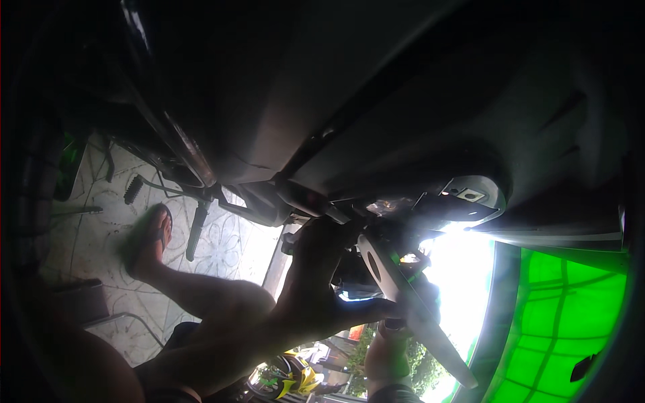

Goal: Unscrewing and removing a decorative side panel from a motorcycle.

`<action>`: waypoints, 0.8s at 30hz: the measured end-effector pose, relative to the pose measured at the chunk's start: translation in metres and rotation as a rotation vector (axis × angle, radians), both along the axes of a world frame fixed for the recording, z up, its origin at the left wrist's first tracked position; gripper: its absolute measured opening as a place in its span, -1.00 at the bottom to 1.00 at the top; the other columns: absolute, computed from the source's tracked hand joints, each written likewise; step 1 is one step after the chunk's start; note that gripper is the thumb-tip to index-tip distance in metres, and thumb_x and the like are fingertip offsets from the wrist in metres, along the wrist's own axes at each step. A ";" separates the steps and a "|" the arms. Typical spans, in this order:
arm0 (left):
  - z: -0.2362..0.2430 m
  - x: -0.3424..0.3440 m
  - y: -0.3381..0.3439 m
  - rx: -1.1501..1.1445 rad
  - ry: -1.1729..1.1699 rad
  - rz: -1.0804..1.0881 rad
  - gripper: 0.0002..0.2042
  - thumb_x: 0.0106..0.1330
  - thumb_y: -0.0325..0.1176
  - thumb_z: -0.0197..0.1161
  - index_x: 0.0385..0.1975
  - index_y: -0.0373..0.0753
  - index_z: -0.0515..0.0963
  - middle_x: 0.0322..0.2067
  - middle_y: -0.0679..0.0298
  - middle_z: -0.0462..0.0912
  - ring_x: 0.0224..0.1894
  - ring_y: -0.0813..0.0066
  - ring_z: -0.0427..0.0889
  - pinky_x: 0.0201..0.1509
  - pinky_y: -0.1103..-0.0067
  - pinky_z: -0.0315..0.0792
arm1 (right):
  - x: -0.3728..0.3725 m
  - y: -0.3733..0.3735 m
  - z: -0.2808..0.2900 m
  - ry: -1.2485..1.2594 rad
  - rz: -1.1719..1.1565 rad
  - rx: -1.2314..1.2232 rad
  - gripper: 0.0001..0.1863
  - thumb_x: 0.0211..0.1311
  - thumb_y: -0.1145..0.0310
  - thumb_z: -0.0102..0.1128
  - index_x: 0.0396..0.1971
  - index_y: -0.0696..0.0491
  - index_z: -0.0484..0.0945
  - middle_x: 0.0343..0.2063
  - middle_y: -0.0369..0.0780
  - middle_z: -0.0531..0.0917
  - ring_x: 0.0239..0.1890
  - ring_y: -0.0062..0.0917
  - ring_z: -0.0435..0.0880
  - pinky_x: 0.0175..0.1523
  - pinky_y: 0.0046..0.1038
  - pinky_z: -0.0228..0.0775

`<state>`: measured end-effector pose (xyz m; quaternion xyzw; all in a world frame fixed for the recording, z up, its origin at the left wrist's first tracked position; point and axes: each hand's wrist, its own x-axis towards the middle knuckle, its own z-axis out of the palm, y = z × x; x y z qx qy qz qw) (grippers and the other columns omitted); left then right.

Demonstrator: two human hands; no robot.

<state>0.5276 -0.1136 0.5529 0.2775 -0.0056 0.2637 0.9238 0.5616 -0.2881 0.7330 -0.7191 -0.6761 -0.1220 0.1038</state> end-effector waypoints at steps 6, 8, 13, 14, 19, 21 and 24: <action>-0.021 0.014 -0.018 -0.267 -0.211 -0.447 -0.01 0.08 -0.23 0.69 0.48 -0.26 0.19 0.02 0.15 0.61 0.02 0.35 0.63 0.09 0.42 0.53 | 0.029 0.078 -0.007 0.122 0.005 -0.142 -0.85 0.03 0.37 0.60 -0.41 0.00 0.76 -0.51 -0.28 0.74 -0.37 -0.37 0.72 -0.11 -0.26 0.56; -0.011 0.016 -0.018 -0.274 -0.254 -0.288 -0.03 0.11 -0.29 0.67 0.49 -0.25 0.17 -0.02 0.18 0.66 0.02 0.41 0.65 0.06 0.45 0.55 | 0.028 0.090 -0.005 0.176 -0.052 -0.215 -0.87 0.03 0.37 0.60 -0.43 -0.01 0.79 -0.53 -0.28 0.74 -0.38 -0.37 0.72 -0.09 -0.23 0.57; -0.007 0.028 -0.026 -0.042 -0.154 -0.017 -0.03 0.12 -0.32 0.67 0.48 -0.25 0.13 -0.08 0.19 0.72 -0.11 0.51 0.74 -0.08 0.52 0.62 | 0.054 0.025 0.002 0.208 0.128 -0.075 -0.77 0.10 0.37 0.57 -0.23 0.06 0.79 -0.40 -0.24 0.78 -0.26 -0.30 0.75 0.02 -0.16 0.56; -0.008 0.031 -0.031 -0.041 -0.155 -0.013 -0.03 0.12 -0.32 0.67 0.48 -0.25 0.13 -0.08 0.19 0.72 -0.11 0.51 0.74 -0.08 0.52 0.62 | 0.060 0.014 0.005 0.239 0.077 -0.062 -0.76 0.11 0.35 0.56 -0.22 0.07 0.77 -0.39 -0.24 0.77 -0.27 -0.32 0.75 -0.01 -0.19 0.55; -0.014 0.040 -0.046 -0.461 -0.265 -0.366 -0.10 0.09 -0.31 0.68 0.42 -0.22 0.25 -0.10 0.19 0.72 -0.28 0.52 0.75 -0.16 0.56 0.63 | 0.078 -0.039 0.008 0.392 -0.180 -0.001 -0.72 0.19 0.29 0.50 -0.16 0.10 0.71 -0.34 -0.25 0.74 -0.29 -0.42 0.72 -0.14 -0.35 0.53; -0.014 0.039 -0.041 -0.532 -0.321 -0.452 -0.13 0.09 -0.30 0.68 0.40 -0.20 0.29 -0.08 0.18 0.70 -0.30 0.53 0.75 -0.16 0.55 0.63 | 0.080 -0.062 0.014 0.447 -0.288 0.025 -0.70 0.22 0.27 0.47 -0.13 0.11 0.68 -0.32 -0.25 0.73 -0.30 -0.46 0.71 -0.20 -0.42 0.52; -0.016 0.037 -0.033 -0.388 -0.285 -0.374 -0.20 0.12 -0.32 0.66 0.36 -0.18 0.35 -0.14 0.21 0.71 -0.32 0.56 0.73 -0.18 0.57 0.62 | 0.079 -0.035 -0.001 0.517 -0.395 0.057 -0.68 0.25 0.25 0.45 -0.11 0.12 0.66 -0.30 -0.26 0.72 -0.32 -0.50 0.70 -0.25 -0.49 0.51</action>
